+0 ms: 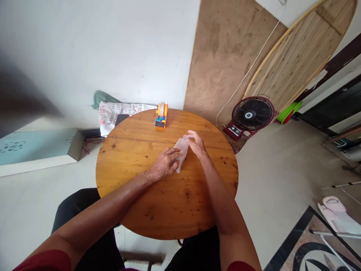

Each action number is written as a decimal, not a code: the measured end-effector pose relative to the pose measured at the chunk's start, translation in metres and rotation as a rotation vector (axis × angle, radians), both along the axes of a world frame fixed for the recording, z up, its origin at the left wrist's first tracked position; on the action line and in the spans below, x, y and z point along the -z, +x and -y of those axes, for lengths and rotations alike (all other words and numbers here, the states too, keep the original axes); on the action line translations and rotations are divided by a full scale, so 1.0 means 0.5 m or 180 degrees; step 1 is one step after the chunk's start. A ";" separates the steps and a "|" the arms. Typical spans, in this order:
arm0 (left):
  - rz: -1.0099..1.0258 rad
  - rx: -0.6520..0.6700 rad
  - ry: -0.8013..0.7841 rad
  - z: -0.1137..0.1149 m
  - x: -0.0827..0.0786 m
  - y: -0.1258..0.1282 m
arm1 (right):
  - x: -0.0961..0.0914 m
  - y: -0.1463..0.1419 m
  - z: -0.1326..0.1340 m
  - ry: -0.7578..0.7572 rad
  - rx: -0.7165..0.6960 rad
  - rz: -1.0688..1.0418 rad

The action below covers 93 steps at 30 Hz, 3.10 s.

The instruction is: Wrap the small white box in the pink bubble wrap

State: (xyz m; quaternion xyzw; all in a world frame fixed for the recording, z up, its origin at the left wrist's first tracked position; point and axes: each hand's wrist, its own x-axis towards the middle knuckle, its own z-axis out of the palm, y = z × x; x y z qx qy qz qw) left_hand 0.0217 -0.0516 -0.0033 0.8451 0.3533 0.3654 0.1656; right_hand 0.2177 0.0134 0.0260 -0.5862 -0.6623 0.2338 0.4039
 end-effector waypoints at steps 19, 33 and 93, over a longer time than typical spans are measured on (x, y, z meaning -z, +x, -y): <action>-0.0173 -0.0041 -0.0175 0.011 -0.027 -0.001 | 0.035 0.029 -0.045 -0.0085 -0.0450 0.0500; -0.0203 -0.0059 -0.0146 0.012 -0.028 0.000 | 0.048 0.028 -0.037 -0.0024 0.0012 0.0925; -0.0063 -0.0046 0.0111 0.007 -0.010 -0.001 | 0.052 -0.008 -0.011 -0.0551 0.0380 -0.0434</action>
